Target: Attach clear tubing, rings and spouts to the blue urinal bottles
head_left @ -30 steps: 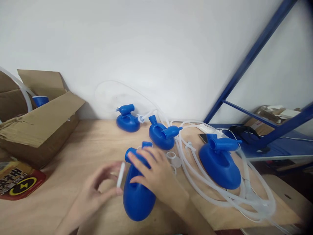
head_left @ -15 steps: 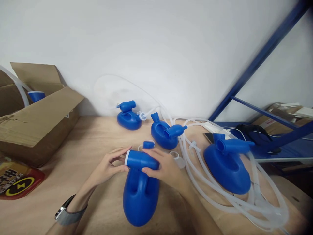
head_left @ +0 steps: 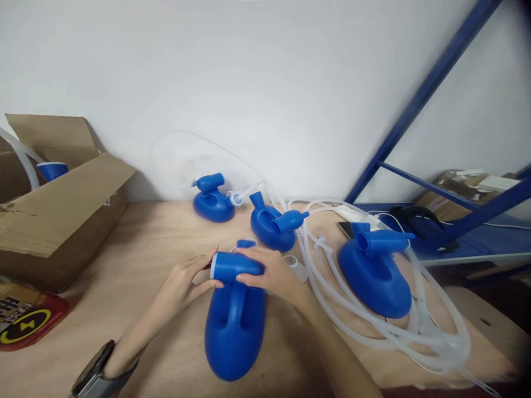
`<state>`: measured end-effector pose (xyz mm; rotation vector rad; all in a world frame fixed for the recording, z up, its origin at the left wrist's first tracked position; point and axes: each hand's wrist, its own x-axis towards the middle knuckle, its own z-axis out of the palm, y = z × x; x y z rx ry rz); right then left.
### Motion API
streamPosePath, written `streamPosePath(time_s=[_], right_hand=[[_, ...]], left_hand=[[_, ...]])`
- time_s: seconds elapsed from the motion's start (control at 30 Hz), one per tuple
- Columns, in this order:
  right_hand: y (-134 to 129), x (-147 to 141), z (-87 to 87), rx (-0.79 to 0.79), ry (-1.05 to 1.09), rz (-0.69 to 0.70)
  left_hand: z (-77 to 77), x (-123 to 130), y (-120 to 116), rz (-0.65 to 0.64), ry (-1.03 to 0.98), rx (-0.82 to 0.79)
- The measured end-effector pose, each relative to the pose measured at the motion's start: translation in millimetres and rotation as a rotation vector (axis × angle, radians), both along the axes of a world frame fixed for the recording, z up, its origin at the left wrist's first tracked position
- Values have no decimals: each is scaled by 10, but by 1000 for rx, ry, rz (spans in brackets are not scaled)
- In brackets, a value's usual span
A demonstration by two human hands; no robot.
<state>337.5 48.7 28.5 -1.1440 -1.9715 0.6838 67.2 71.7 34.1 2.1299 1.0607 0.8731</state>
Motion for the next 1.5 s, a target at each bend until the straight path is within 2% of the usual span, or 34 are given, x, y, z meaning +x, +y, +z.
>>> streamPosePath(time_s=[0.13,0.3,0.37,0.43,0.5,0.57,0.63,0.73,0.8,0.9,1.0,1.07,1.13,1.23,1.3,1.4,1.5], right_hand=[[-14,-73,5,4,-3,-96],[-97,-258,-4,-37,18,-225],[-132,-340,-38,-61,117,-267],[-163,-375,-104,-151,289,-276],[-190,-316,-203,-296,485,-204],[-216,-139,-333,-388,595,-147],[-235,131,-490,-338,531,-267],[-235,560,-753,-151,101,-617],[-212,759,-912,-79,-138,-668],[-153,882,-1062,-46,-199,-604],[-97,872,-1049,-19,-138,-563],[-83,809,-936,0,-80,-552],[-90,684,-750,-4,79,-467],[-103,383,-438,-34,341,-161],[-86,166,-295,-28,325,-13],[-22,-51,-239,-17,216,69],[59,-89,-284,-38,180,112]], left_hand=[[-177,79,-91,78,-52,-144],[-319,289,-274,243,-192,-121],[-345,380,-329,263,-237,-106],[-367,453,-376,328,-218,-85],[-396,486,-420,408,-116,-44],[-426,461,-452,429,-2,-7],[-436,373,-458,377,47,19],[-379,167,-397,252,104,53],[-309,28,-320,192,169,75],[-243,-112,-209,187,263,75],[-272,-159,-156,228,328,65],[-314,-164,-150,240,343,83],[-344,-172,-150,227,349,110],[-347,-208,-130,172,354,137],[-338,-240,-105,138,352,142],[-337,-275,-79,114,342,137],[-340,-288,-85,111,321,128]])
